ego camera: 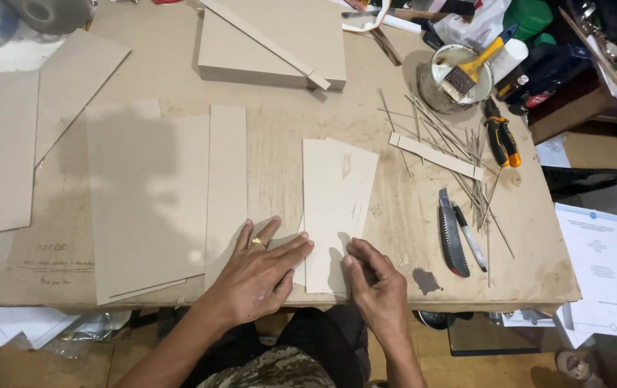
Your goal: The person marks a thin cardboard strip with a marker, then uses a utility knife to cut the strip into smaller pieces. They repeatedly measure and cut additional strips, occasionally referencing a printed document on the table.
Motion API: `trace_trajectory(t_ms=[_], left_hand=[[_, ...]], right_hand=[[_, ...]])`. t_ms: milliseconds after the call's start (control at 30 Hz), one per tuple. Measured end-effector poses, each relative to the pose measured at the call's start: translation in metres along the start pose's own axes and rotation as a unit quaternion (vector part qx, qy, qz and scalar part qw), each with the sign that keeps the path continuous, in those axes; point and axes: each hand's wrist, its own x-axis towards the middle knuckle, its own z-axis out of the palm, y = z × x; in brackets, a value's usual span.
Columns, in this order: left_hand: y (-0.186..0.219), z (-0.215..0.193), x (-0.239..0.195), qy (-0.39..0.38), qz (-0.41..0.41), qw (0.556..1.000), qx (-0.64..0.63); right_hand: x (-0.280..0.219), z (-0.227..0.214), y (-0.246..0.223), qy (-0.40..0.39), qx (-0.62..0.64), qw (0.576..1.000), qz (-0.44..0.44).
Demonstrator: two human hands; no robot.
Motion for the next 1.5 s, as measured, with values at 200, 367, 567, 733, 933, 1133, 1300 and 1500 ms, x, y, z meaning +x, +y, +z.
trace_trajectory(t_ms=[200, 367, 567, 733, 933, 1133, 1300, 1500], left_hand=[[-0.003, 0.011, 0.003, -0.015, 0.001, 1.0, 0.022], [-0.002, 0.01, 0.001, -0.012, 0.015, 1.0, 0.017], [-0.001, 0.007, -0.001, 0.015, 0.02, 1.0, 0.003], [0.003, 0.004, 0.005, 0.028, 0.011, 0.999, 0.018], [0.0, 0.009, 0.004, 0.032, -0.017, 0.999, 0.013], [-0.001, 0.016, 0.004, 0.095, 0.004, 0.995, 0.011], [0.003, 0.011, 0.005, 0.078, -0.003, 0.997, -0.007], [0.005, 0.012, 0.002, 0.104, 0.007, 0.994, 0.008]], right_hand=[[0.003, -0.007, 0.003, -0.011, 0.066, 0.998, 0.01], [0.003, -0.008, -0.003, -0.011, 0.067, 0.997, 0.021], [0.006, -0.004, 0.016, 0.032, 0.016, 0.998, -0.053], [0.006, -0.014, 0.008, 0.019, 0.043, 0.998, -0.033], [0.058, -0.057, -0.033, -0.066, -0.109, 0.986, 0.107], [0.214, -0.11, 0.021, 0.088, -0.291, 0.916, -0.264], [0.259, -0.108, 0.03, -0.026, -0.425, 0.885, -0.191], [0.308, -0.11, 0.091, 0.018, -0.389, 0.864, -0.32]])
